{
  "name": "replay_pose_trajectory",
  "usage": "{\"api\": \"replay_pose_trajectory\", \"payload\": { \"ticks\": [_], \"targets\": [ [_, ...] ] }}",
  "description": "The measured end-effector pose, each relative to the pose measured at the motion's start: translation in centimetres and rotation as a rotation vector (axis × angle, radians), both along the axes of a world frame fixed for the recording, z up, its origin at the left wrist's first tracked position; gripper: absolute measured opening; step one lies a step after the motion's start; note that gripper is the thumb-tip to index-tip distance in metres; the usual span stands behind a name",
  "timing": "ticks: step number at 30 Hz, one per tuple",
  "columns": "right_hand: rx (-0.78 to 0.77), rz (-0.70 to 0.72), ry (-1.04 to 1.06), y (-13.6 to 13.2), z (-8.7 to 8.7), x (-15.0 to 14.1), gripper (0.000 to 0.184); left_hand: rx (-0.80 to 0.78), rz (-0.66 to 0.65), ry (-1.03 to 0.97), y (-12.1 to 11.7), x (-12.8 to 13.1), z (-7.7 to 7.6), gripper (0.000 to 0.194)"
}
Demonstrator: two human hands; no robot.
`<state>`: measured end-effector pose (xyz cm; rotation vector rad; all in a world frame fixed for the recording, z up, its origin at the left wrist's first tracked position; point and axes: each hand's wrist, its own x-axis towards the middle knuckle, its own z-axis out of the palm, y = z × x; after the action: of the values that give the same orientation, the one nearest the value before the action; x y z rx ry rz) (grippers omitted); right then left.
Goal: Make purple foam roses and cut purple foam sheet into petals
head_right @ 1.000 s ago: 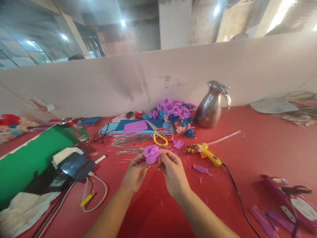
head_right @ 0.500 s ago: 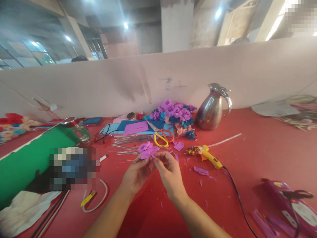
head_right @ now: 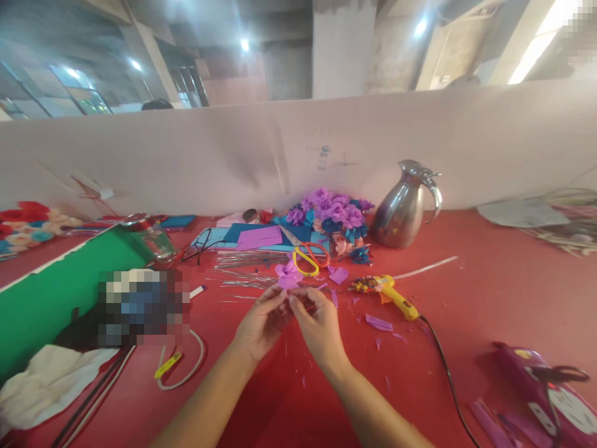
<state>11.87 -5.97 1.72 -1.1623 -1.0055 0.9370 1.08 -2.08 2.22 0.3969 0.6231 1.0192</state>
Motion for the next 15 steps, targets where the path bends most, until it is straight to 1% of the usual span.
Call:
{"api": "replay_pose_trajectory", "payload": {
  "ticks": [4,9,12,15],
  "targets": [
    [0.003,0.019,0.187,-0.1,0.4,0.0,0.016,0.123,0.032,0.124,-0.1,0.0,0.2,0.02],
    [-0.098,0.014,0.377,-0.1,0.5,0.2,0.015,0.238,0.046,0.189,-0.1,-0.1,-0.1,0.017],
    [-0.105,0.057,0.506,0.0,0.7,0.4,0.016,0.358,0.037,0.216,-0.1,-0.3,-0.2,0.014],
    [-0.098,0.105,0.606,-0.2,1.3,0.6,0.021,0.491,0.027,0.28,-0.1,-0.5,0.0,0.012]
  ]
}}
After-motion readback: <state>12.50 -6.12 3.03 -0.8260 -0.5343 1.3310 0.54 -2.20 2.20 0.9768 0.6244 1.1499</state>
